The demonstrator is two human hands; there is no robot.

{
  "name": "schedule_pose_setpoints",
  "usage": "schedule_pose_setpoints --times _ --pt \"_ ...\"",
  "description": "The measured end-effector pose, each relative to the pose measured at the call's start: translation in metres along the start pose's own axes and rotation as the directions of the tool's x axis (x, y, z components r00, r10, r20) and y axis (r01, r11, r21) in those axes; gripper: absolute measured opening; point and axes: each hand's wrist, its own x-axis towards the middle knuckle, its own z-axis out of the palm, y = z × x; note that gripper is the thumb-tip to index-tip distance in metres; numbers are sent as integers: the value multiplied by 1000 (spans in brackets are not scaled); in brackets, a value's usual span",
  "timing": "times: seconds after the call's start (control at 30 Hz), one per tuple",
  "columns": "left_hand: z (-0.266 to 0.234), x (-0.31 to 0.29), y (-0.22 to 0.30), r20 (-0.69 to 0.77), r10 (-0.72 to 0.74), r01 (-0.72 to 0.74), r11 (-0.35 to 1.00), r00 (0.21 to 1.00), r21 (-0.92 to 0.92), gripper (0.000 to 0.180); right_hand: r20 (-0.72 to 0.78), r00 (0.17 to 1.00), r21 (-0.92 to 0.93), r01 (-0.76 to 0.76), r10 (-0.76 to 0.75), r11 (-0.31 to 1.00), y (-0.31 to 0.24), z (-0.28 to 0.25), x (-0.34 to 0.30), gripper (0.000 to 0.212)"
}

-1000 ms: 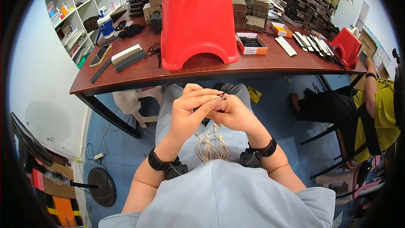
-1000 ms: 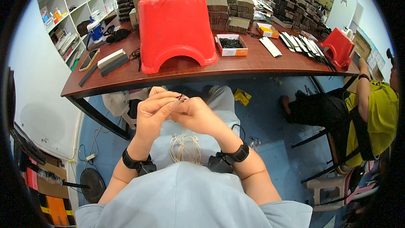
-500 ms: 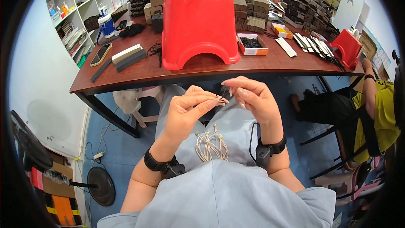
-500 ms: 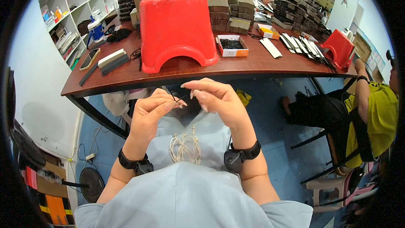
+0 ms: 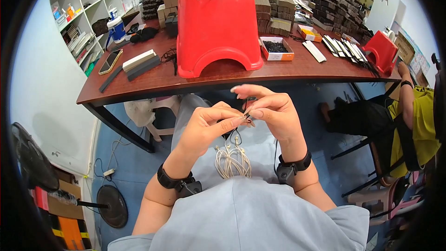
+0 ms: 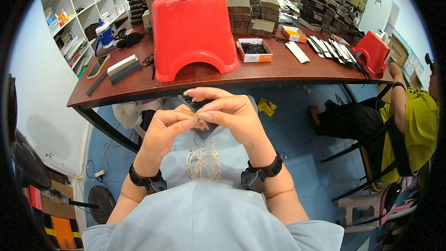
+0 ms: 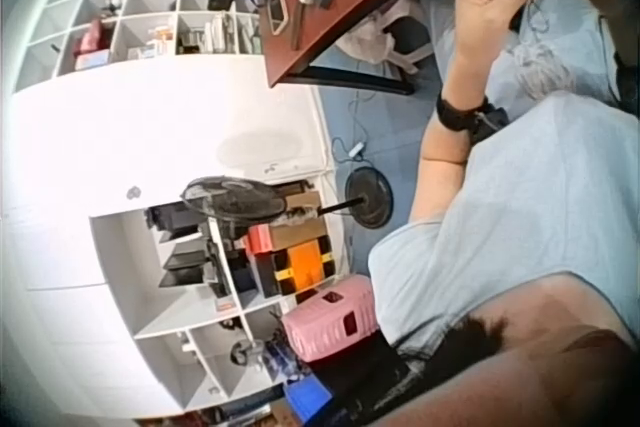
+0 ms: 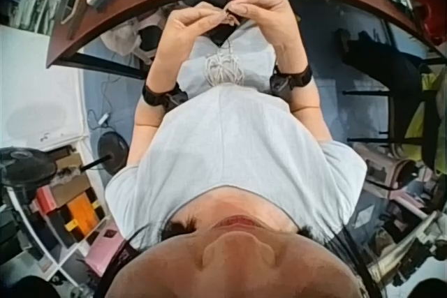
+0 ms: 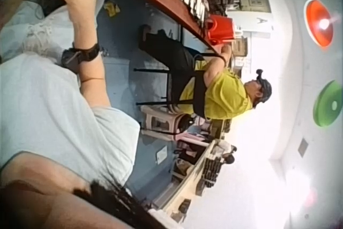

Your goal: Attaching black string loops to cardboard product tags and organizing them on a red stool.

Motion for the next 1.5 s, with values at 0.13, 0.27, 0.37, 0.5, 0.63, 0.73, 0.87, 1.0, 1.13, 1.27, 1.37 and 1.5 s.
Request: schedule_pose_setpoints --times 0.13,0.27,0.37,0.5,0.63,0.73,0.87,1.0,1.13,1.27,1.37,1.5 --pt "-1 -1 -2 -2 -15 15 999 1000 -30 13 -16 990 6 -137 137 991 -7 3 1 10" --pt "-2 -1 -4 -31 -36 34 997 999 -69 14 -116 990 -97 -93 82 991 -4 10 -2 12" --pt "-1 -1 -5 -86 -53 42 992 995 -119 16 -145 989 -236 -12 -23 972 -1 11 -4 15" --pt "1 0 -4 -145 -52 51 999 988 -13 15 -237 971 -226 -38 -17 973 -4 17 -4 17" --pt "-2 0 -3 -159 -17 34 994 987 107 13 -258 961 -146 -139 98 980 0 11 -6 16" --pt "-2 1 -2 -138 29 -3 984 990 181 14 -190 977 -172 -131 98 976 4 3 -10 17" --pt "-4 1 -2 -120 8 14 983 993 185 15 -212 972 -161 -136 100 978 5 4 -11 13" --pt "-7 10 3 -100 -84 96 988 992 124 12 -197 976 -172 -133 98 976 0 5 -7 6" --pt "-15 22 2 -103 -117 137 968 988 211 12 -213 976 -133 -63 33 989 9 0 -5 5" --pt "-20 30 1 -59 -175 183 883 983 433 13 -339 941 -183 -68 2 981 18 -9 -6 6" --pt "-17 35 9 18 -155 101 722 988 685 12 -396 918 -296 -161 32 942 19 -16 -8 9" --pt "-17 35 1 162 159 -224 560 974 798 13 -450 871 -23 -232 197 972 22 -19 -8 16"
